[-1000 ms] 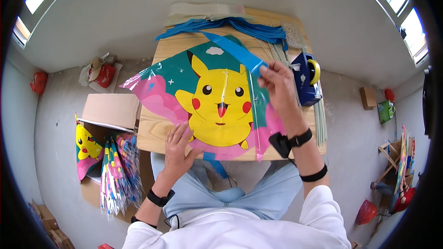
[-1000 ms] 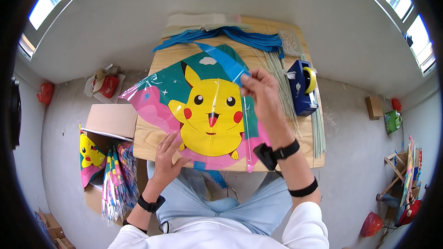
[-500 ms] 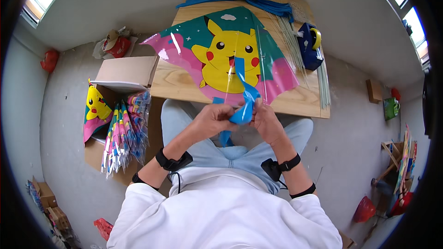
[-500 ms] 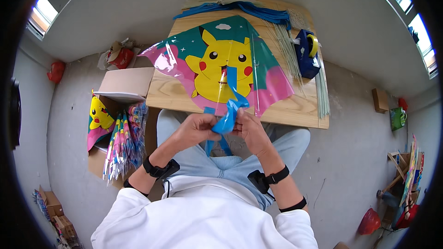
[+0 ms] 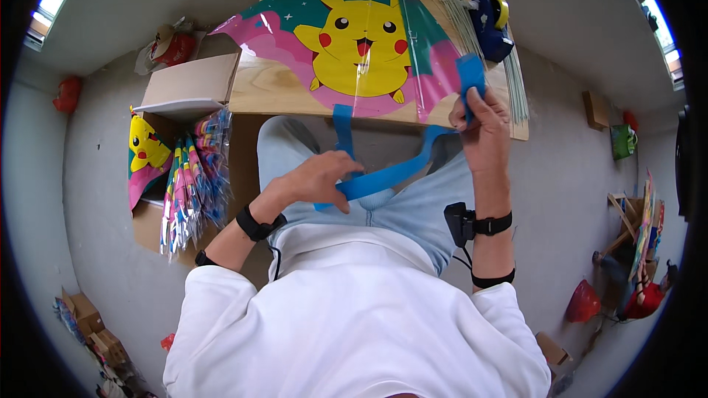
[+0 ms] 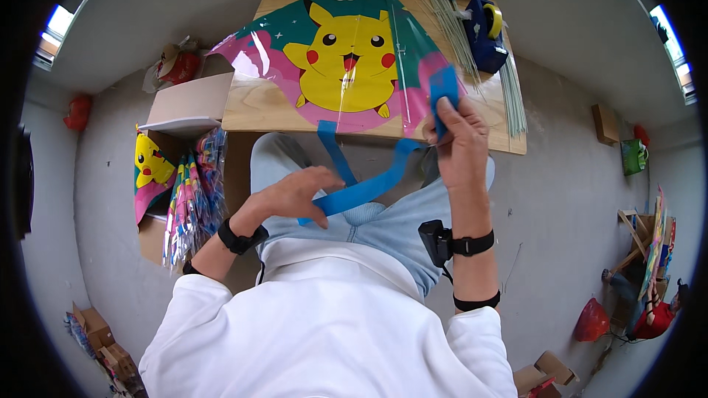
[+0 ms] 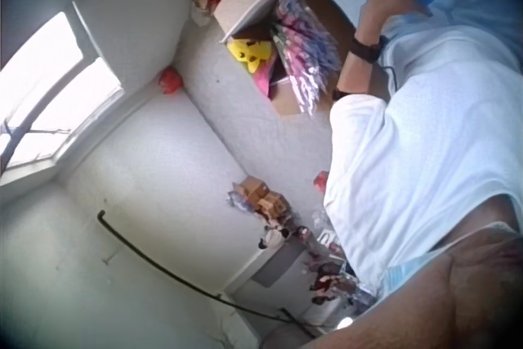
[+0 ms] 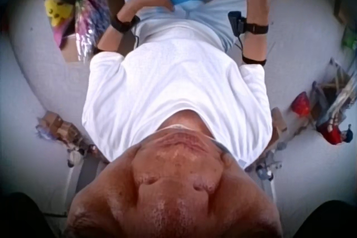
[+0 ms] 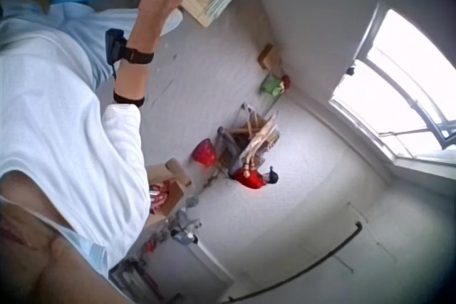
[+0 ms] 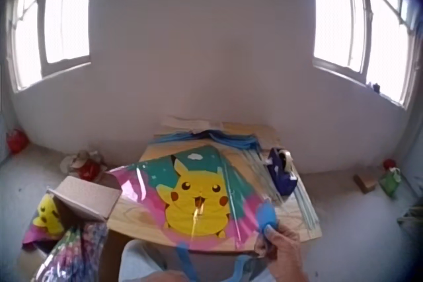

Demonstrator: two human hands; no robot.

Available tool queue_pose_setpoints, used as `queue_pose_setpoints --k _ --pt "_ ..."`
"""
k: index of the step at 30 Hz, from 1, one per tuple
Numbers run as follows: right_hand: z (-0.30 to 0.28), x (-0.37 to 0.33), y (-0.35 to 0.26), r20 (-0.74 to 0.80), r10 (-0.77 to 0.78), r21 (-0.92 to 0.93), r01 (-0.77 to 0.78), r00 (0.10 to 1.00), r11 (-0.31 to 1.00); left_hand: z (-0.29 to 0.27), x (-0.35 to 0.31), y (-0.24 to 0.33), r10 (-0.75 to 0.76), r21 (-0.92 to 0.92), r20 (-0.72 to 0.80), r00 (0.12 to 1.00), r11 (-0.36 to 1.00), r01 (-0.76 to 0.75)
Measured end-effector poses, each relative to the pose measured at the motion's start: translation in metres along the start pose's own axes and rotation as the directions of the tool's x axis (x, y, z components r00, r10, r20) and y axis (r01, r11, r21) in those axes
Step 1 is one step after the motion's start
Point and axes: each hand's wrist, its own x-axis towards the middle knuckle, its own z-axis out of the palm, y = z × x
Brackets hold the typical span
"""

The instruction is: The person sits on the floor and assembles a Pikachu-themed kite by attaching blue ribbons to the kite's frame using a tape dispenser. They secure the ribbons at multiple points along the edges of the kite and then lift the kite to inspect the assembly.

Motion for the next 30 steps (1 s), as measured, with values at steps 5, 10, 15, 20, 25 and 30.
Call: queue_pose_setpoints --k 5,10,15,20,25,30 --pt "0.046 -0.036 0.038 0.117 0.197 -0.475 -0.119 0.973 0.872 -0.030 0.036 0.015 -0.208 -0.885 -0.044 0.977 0.461 0.058" --pt "0.048 -0.042 0.062 0.103 0.201 -0.627 -0.093 0.974 0.774 -0.036 0.047 0.023 -0.436 -0.959 -0.190 0.880 0.274 -0.071" --pt "0.050 -0.044 0.065 0.081 0.098 -0.713 -0.012 0.992 0.701 -0.031 0.048 0.016 -0.401 -0.923 -0.222 0.889 0.380 -0.060" --pt "0.060 -0.040 0.067 0.059 0.138 -0.603 -0.074 0.989 0.794 -0.031 0.051 0.024 -0.443 -0.909 -0.233 0.866 0.416 -0.032" --pt "0.057 -0.037 0.076 0.048 0.132 -0.491 -0.092 0.990 0.866 -0.023 0.052 0.014 -0.447 -0.899 -0.198 0.872 0.437 0.019" --pt "0.045 -0.039 0.088 0.001 0.168 -0.410 -0.153 0.986 0.899 -0.012 0.050 0.009 -0.481 -0.909 -0.133 0.867 0.409 0.087"
